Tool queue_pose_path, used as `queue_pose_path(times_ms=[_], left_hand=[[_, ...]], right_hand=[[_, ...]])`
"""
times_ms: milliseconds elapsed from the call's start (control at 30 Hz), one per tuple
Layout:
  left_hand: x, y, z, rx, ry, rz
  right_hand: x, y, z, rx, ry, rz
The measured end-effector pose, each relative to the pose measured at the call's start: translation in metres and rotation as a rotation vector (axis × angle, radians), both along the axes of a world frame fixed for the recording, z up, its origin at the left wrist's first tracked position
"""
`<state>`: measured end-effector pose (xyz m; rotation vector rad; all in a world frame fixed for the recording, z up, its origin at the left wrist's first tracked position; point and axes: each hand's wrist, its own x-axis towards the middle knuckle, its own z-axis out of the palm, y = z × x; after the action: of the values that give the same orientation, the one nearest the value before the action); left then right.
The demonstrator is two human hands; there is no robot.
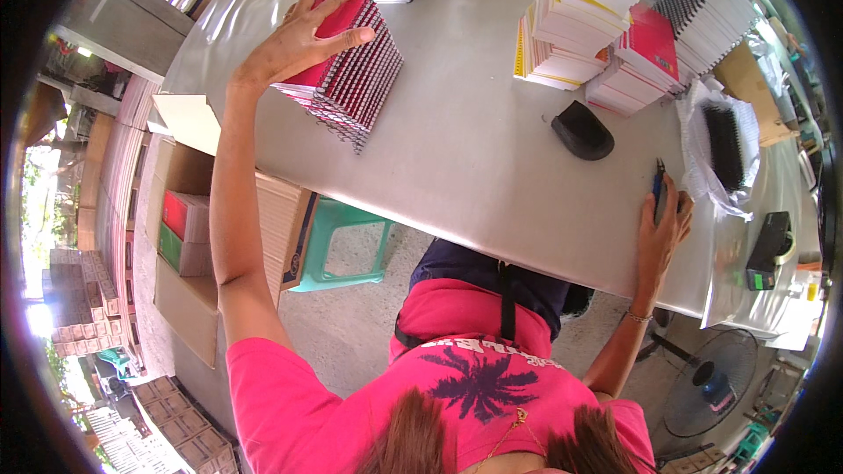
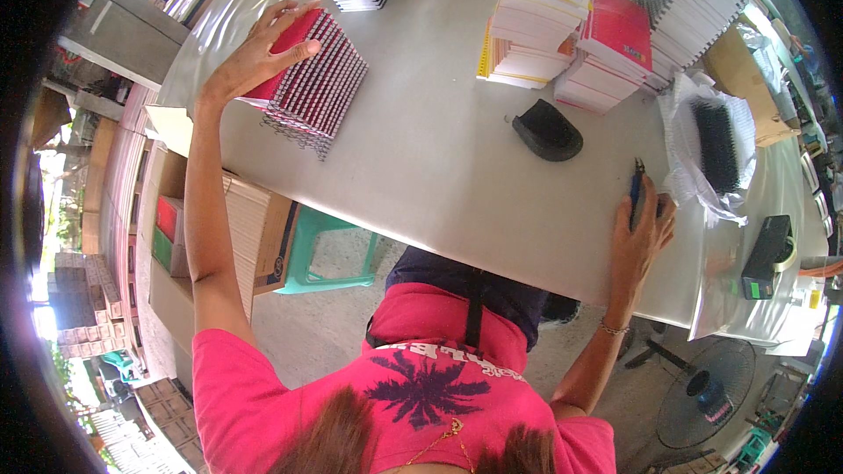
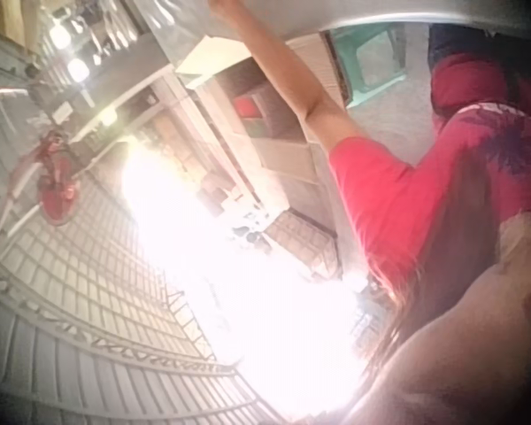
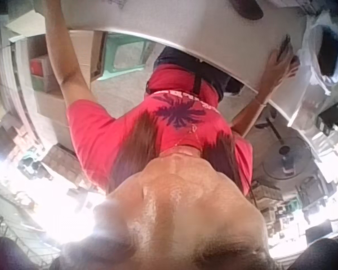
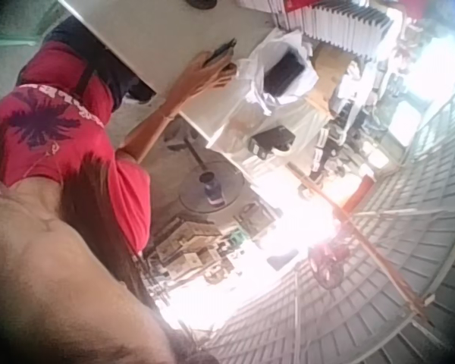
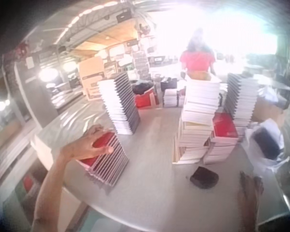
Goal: The person binds notebooks by manually inserting a spiral coil into the punched holes of the paper stacks and then using a pair of pliers to cut and crimp the ends of the coil.
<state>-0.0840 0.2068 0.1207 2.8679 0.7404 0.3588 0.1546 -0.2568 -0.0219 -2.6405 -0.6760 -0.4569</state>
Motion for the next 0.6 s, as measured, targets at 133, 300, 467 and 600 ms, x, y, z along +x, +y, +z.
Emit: queue_pose_path(times_ms=[133, 300, 467, 600], left_hand=[[-0.003, 0.011, -0.003, -0.081, 0.012, 0.006], [-0.002, 0.007, -0.001, -0.036, 0.037, 0.019], [-0.001, -0.006, -0.005, 0.081, 0.106, 0.129], [0.002, -0.004, -0.003, 0.057, 0.136, 0.14]], right_hand=[[0.0, 0.0, -0.002, 0.014, -0.035, 0.012], [0.001, 0.001, -0.002, -0.001, -0.042, -0.001], [0.001, 0.0, -0.004, 0.002, -0.05, 0.006], [-0.002, 0.001, -0.003, 0.009, -0.049, -0.013]])
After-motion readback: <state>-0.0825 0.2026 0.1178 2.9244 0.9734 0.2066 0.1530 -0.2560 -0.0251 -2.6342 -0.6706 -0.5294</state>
